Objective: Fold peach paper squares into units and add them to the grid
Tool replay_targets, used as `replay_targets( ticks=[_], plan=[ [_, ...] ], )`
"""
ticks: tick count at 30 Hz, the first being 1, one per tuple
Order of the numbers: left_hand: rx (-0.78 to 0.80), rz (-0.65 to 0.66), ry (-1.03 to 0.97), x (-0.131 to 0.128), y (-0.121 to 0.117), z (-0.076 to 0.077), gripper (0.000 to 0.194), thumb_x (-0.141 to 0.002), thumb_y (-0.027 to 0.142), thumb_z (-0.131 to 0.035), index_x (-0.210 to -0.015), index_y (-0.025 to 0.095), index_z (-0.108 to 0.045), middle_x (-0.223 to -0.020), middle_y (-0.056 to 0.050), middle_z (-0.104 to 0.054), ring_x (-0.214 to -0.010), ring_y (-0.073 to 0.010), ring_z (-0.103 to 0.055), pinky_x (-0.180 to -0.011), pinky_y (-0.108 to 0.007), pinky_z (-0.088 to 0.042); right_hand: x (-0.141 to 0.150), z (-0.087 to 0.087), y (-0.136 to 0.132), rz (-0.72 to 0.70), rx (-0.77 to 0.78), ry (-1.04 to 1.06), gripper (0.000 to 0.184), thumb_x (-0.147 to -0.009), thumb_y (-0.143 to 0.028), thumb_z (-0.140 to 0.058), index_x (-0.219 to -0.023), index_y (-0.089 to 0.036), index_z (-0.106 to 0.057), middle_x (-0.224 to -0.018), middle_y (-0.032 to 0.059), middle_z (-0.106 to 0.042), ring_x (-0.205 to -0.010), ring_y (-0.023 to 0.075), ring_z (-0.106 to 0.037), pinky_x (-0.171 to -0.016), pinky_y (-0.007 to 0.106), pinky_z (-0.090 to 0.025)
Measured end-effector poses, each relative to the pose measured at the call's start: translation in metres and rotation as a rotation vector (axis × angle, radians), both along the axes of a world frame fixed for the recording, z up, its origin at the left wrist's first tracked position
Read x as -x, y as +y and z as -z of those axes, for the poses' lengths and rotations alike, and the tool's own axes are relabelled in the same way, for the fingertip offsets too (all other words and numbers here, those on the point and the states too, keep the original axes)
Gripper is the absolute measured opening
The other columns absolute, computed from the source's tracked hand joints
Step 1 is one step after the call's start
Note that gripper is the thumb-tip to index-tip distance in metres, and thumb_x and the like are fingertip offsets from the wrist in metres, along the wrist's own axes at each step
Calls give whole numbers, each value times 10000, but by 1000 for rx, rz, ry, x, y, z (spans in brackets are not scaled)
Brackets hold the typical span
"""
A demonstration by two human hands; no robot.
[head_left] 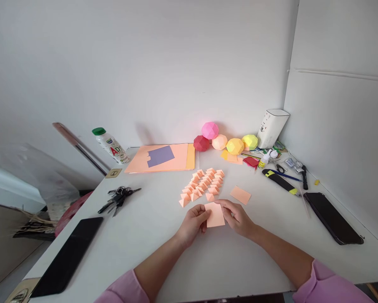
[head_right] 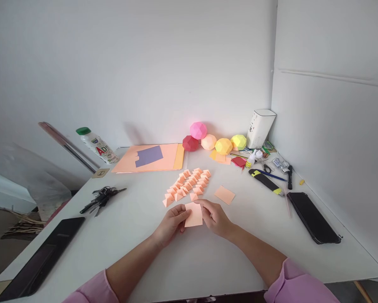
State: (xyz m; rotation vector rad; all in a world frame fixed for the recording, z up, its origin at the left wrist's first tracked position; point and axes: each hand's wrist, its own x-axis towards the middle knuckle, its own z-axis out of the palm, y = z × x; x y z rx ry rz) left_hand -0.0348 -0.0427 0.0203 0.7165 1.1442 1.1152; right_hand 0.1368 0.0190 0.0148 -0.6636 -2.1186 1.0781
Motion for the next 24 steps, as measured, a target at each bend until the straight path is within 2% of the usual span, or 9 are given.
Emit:
replay_targets(
  ticks=[2,3,5,8,10,12,18,21,24],
  plan=[
    [-6,-19,-25,1,0,0,347,-669,436,-693,-647,178,-462,-446,76,-456,-353,-51,-373,-362,-178,-304,0,1,2,-20,-113,50,337,-882,-130,-329,-1138,-215,-530,-876,56,-569,-713,141,-523,-654,277,-466],
    [-8,-22,-32,1,1,1,341,-671,441,-689,-657,174,-477,-457,72,-462,-358,-51,-372,-366,-180,-308,0,1,3,-32,-158,68,360,-869,-111,-328,-1145,-228,-528,-1014,83,-558,-804,156,-536,-699,296,-478],
    [-11,-35,-37,1,1,2,332,-681,440,-682,-665,172,-487,-462,70,-456,-367,-53,-375,-376,-182,-312,-1,-1,4,-66,-194,49,396,-852,-94,-344,-1178,-251,-507,-1220,106,-468,-872,162,-541,-710,303,-494],
    [-15,-56,-31,1,0,4,316,-704,431,-667,-684,172,-489,-471,70,-451,-381,-57,-387,-389,-183,-321,0,-3,3,-115,-188,-56,339,-834,-163,-475,-1159,-245,-525,-1357,123,-338,-902,175,-543,-655,287,-514],
    [-18,-52,-24,0,-1,4,313,-718,429,-655,-686,174,-477,-476,67,-459,-391,-62,-401,-398,-185,-326,0,-4,2,-129,-190,-97,264,-809,-255,-573,-1070,-219,-578,-1369,130,-328,-1005,220,-519,-679,299,-522],
    [-22,-41,-15,-1,-2,3,320,-728,430,-645,-671,178,-457,-478,64,-470,-398,-66,-413,-404,-187,-330,0,-3,2,-121,-179,-100,196,-816,-319,-586,-973,-204,-613,-1331,131,-379,-1065,241,-499,-716,311,-522],
    [-47,-10,17,-3,-4,-1,314,-747,445,-618,-691,179,-460,-543,39,-545,-428,-81,-472,-431,-202,-367,1,-2,3,-84,-33,-19,157,-848,-320,-548,-855,-188,-633,-1208,123,-490,-915,191,-572,-656,284,-523],
    [-43,18,30,-4,-5,-2,308,-746,450,-617,-719,175,-481,-585,21,-583,-444,-90,-510,-444,-209,-380,2,-7,2,-33,74,-25,220,-864,-317,-522,-741,-174,-636,-1095,111,-559,-905,190,-582,-647,272,-515],
    [-37,29,49,-5,-5,-2,305,-754,451,-601,-716,172,-482,-589,13,-591,-445,-97,-527,-443,-211,-387,2,-10,2,13,170,-25,254,-862,-339,-526,-717,-165,-640,-1093,108,-568,-902,187,-585,-635,259,-509]
  ],
)
